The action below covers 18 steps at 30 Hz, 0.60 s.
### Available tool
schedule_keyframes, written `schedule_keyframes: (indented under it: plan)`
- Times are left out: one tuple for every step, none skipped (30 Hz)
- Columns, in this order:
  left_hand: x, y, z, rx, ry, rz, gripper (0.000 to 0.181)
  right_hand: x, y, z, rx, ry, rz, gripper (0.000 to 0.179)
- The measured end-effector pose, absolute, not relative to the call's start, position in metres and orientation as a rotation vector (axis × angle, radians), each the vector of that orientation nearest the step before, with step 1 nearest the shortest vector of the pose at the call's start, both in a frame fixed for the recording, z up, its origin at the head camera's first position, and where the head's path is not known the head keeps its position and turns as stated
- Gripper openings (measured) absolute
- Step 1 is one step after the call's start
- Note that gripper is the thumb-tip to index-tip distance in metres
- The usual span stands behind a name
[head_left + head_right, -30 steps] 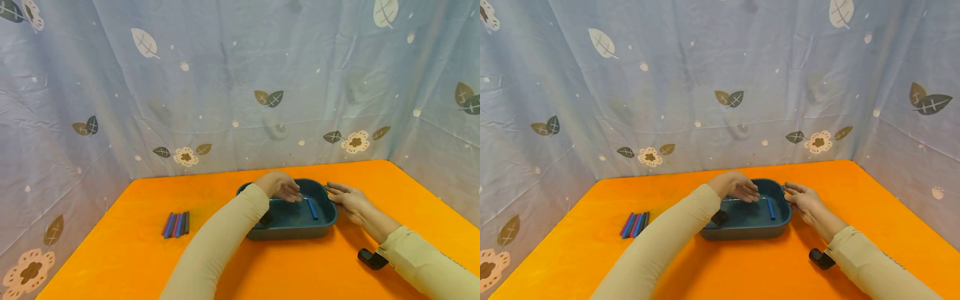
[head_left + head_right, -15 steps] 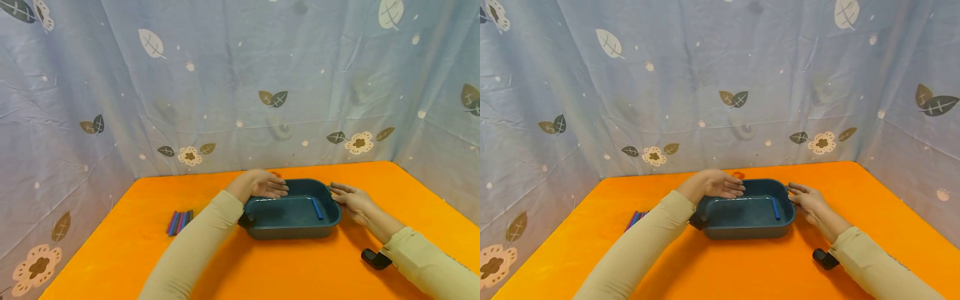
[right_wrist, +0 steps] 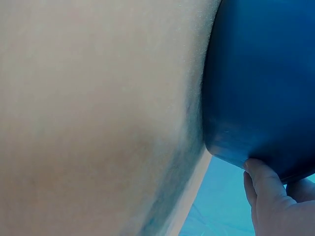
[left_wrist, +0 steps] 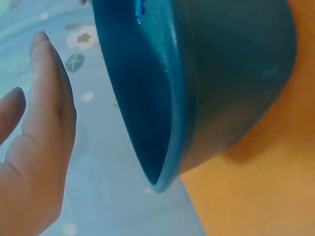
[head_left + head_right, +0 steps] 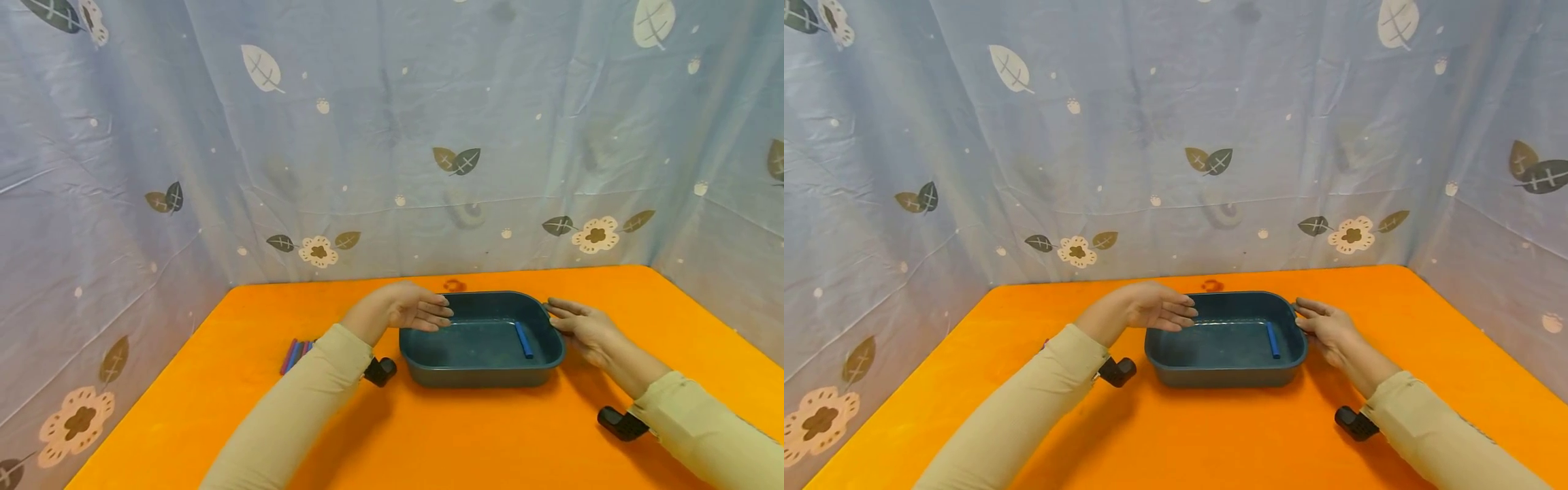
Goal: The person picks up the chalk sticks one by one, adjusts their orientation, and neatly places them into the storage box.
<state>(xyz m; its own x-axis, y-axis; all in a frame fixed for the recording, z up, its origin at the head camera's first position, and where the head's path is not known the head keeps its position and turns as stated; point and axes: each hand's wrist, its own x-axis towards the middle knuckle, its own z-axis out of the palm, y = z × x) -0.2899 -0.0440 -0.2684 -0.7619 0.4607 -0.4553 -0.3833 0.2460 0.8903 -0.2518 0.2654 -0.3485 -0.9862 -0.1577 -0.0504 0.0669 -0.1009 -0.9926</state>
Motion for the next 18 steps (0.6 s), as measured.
schedule_keyframes:
  plan:
    - [-0.289, -0.045, -0.269, 0.072, 1.853, 1.594, 0.042, -0.252, 0.266, -0.348, -0.103, 2.001, -2.215, 0.066]
    - [-0.288, -0.047, -0.269, 0.072, 1.861, 1.594, 0.042, -0.252, 0.266, -0.348, -0.105, 2.001, -2.212, 0.066]
    - [-0.287, -0.049, -0.269, 0.069, 1.868, 1.596, 0.041, -0.252, 0.266, -0.348, -0.103, 1.999, -2.214, 0.066]
    - [-0.286, -0.05, -0.27, 0.069, 1.877, 1.599, 0.04, -0.252, 0.266, -0.348, -0.1, 1.997, -2.214, 0.066]
    - [-0.285, -0.052, -0.272, 0.068, 1.881, 1.599, 0.04, -0.252, 0.266, -0.348, -0.097, 1.995, -2.215, 0.066]
    - [-0.284, -0.054, -0.273, 0.067, 1.885, 1.601, 0.04, -0.253, 0.267, -0.348, -0.094, 1.993, -2.217, 0.066]
    - [-0.283, -0.055, -0.274, 0.066, 1.885, 1.603, 0.04, -0.253, 0.267, -0.349, -0.094, 1.988, -2.221, 0.067]
    - [-0.282, -0.057, -0.275, 0.068, 1.886, 1.605, 0.04, -0.253, 0.267, -0.349, -0.093, 1.985, -2.224, 0.067]
    - [-0.281, -0.059, -0.277, 0.071, 1.889, 1.605, 0.04, -0.254, 0.267, -0.349, -0.094, 1.982, -2.228, 0.068]
    - [-0.28, -0.062, -0.278, 0.077, 1.89, 1.606, 0.041, -0.254, 0.268, -0.349, -0.099, 1.983, -2.228, 0.068]
    - [-0.28, -0.064, -0.279, 0.085, 1.893, 1.608, 0.041, -0.255, 0.268, -0.35, -0.101, 1.982, -2.231, 0.068]
    - [-0.279, -0.066, -0.28, 0.095, 1.899, 1.608, 0.041, -0.255, 0.268, -0.35, -0.105, 1.985, -2.233, 0.069]
    - [-0.278, -0.069, -0.281, 0.103, 1.904, 1.61, 0.041, -0.255, 0.269, -0.35, -0.107, 1.987, -2.235, 0.069]
    - [-0.277, -0.071, -0.282, 0.109, 1.91, 1.613, 0.041, -0.255, 0.269, -0.35, -0.109, 1.993, -2.234, 0.069]
    - [-0.276, -0.074, -0.283, 0.113, 1.917, 1.615, 0.041, -0.255, 0.269, -0.35, -0.111, 1.999, -2.232, 0.069]
    - [-0.276, -0.076, -0.283, 0.12, 1.924, 1.62, 0.041, -0.256, 0.269, -0.35, -0.112, 2.006, -2.226, 0.069]
    - [-0.275, -0.079, -0.284, 0.122, 1.928, 1.622, 0.041, -0.256, 0.269, -0.35, -0.111, 2.012, -2.221, 0.069]
    - [-0.274, -0.081, -0.286, 0.124, 1.929, 1.625, 0.041, -0.256, 0.269, -0.35, -0.111, 2.02, -2.211, 0.068]
